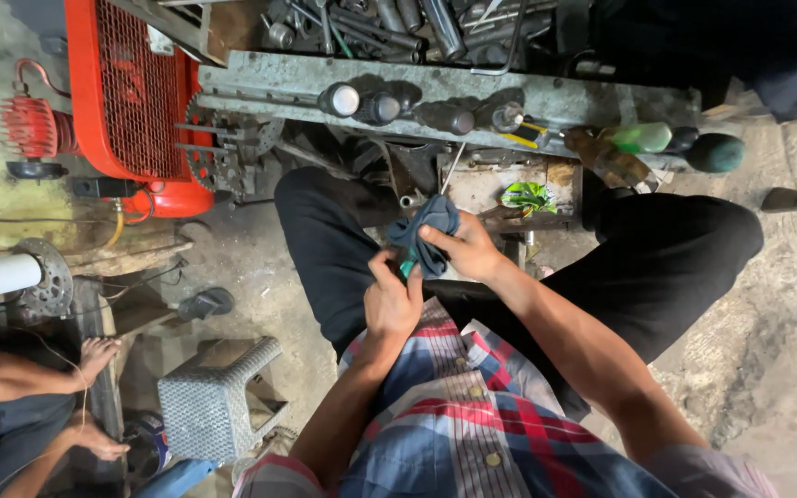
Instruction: The person sits on the floor at a low workbench and wipes hand tools with a dark cloth, including a green-handled screwdriver and metal wrenches, turning them over to clean different sides. They reach into a bin of assorted tools to pick up items one at a time and wipe them.
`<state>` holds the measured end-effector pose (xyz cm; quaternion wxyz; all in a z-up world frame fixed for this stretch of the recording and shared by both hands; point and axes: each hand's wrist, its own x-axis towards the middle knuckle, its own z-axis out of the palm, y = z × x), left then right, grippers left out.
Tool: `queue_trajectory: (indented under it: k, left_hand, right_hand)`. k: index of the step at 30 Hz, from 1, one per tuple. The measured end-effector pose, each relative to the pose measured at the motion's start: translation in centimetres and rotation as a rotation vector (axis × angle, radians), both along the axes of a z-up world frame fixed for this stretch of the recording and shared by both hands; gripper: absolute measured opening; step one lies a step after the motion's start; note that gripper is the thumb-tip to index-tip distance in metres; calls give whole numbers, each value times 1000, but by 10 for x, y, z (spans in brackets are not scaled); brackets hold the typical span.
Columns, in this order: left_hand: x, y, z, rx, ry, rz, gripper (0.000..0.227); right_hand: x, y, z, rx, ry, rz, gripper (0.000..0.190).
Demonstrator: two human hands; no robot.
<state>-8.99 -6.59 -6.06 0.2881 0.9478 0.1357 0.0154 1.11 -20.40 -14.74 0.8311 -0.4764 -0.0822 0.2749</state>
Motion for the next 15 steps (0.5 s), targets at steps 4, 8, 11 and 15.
queue_trajectory:
  k: [4,8,11,15]
  left_hand:
    - [-14,4,0,-31,-5,24,49]
    - [-18,24,8,-52,38,-1,47]
    - [-22,36,20,-147,200,56,43]
    - [-26,48,25,-208,262,65,40]
  right_hand:
    - [14,-11,-12,28,144,-107,23]
    - [11,-11,-24,-34,131,-139,22]
    - [10,-4,-29,67,179,-200,21]
    - [11,-5,-31,155,267,-230,19]
